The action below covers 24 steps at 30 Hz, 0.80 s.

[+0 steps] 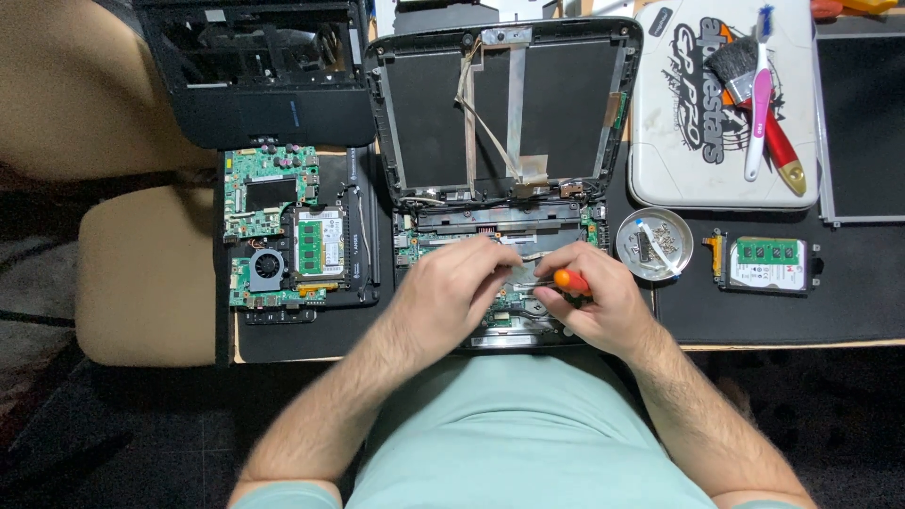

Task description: Installing a motherboard and connecting various internal ribbon cables and components inside a laptop chassis.

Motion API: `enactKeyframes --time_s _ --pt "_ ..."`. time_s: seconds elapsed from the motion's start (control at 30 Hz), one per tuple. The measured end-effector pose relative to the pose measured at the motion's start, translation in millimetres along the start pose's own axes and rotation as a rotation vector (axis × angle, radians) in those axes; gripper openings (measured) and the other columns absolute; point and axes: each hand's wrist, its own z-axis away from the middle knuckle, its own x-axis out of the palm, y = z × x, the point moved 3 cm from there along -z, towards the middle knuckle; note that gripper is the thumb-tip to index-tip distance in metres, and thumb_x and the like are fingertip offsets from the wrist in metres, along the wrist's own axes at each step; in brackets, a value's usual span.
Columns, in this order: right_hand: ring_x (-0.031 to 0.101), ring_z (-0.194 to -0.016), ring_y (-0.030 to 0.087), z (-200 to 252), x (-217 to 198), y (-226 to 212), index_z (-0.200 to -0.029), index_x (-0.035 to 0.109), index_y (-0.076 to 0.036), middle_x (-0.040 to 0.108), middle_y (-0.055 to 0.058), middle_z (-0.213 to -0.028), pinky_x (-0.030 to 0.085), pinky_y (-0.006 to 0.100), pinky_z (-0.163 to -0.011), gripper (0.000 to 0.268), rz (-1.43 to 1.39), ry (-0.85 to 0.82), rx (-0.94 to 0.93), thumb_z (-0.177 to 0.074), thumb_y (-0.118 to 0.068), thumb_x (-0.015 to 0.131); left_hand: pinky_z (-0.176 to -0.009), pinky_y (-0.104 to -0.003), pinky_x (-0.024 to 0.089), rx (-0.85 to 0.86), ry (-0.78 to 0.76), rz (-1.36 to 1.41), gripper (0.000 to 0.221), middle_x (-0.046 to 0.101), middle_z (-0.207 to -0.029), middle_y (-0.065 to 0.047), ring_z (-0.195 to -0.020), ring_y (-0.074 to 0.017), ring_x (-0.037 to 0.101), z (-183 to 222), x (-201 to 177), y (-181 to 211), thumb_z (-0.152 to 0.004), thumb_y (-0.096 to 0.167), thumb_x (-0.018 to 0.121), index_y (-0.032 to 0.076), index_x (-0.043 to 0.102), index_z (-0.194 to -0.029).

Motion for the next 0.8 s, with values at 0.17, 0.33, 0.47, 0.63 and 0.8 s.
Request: enactKeyframes --time_s 0.17,0.33,0.47,0.63,0.8 --pt "0.088 -0.100 0.032 7 3 -22 -0.082 0.059 -0.014 0.094 0.010 -0.113 0.070 0.044 -0.086 0.039 0.038 0.021 -0.184 -0.101 -0.002 0.091 -0.086 -0.034 0.074 -0.103 0.094 0.278 0.018 0.090 -0.107 0.000 -0.098 -0.0190 0.090 24 37 -11 -0.116 0.014 0.084 0.020 0.082 -0.133" --pt "0.090 -0.095 0.034 12 4 -32 -0.080 0.058 -0.012 0.093 0.014 -0.118 0.073 0.045 -0.080 0.043 0.110 0.023 -0.276 -0.095 0.002 0.096 -0.079 -0.034 0.075 -0.171 0.144 0.435 0.020 0.090 -0.101 -0.007 -0.090 -0.0237 0.092 30 48 -12 -0.110 0.010 0.088 0.017 0.083 -0.128" --pt "0.088 -0.091 0.038 2 1 -52 -0.082 0.059 -0.010 0.092 0.015 -0.121 0.073 0.049 -0.076 0.041 0.268 0.012 -0.383 -0.099 0.000 0.094 -0.073 -0.033 0.074 -0.227 0.156 0.442 0.025 0.089 -0.096 -0.010 -0.081 -0.0241 0.090 31 52 -12 -0.106 0.011 0.089 0.015 0.079 -0.128" --pt "0.086 -0.091 0.039 -2 5 -65 -0.081 0.059 -0.010 0.091 0.015 -0.121 0.073 0.050 -0.077 0.039 0.318 0.038 -0.437 -0.103 -0.002 0.090 -0.068 -0.031 0.073 -0.240 0.171 0.431 0.024 0.087 -0.093 -0.012 -0.076 -0.0237 0.088 33 58 -11 -0.105 0.011 0.088 0.014 0.077 -0.126" --pt "0.085 -0.087 0.038 0 0 -68 -0.080 0.057 -0.011 0.090 0.013 -0.113 0.072 0.051 -0.075 0.041 0.306 0.056 -0.448 -0.101 -0.002 0.091 -0.065 -0.035 0.071 -0.075 0.238 0.366 0.017 0.088 -0.088 -0.007 -0.071 -0.0219 0.086 34 47 -2 -0.109 0.012 0.086 0.014 0.079 -0.124"
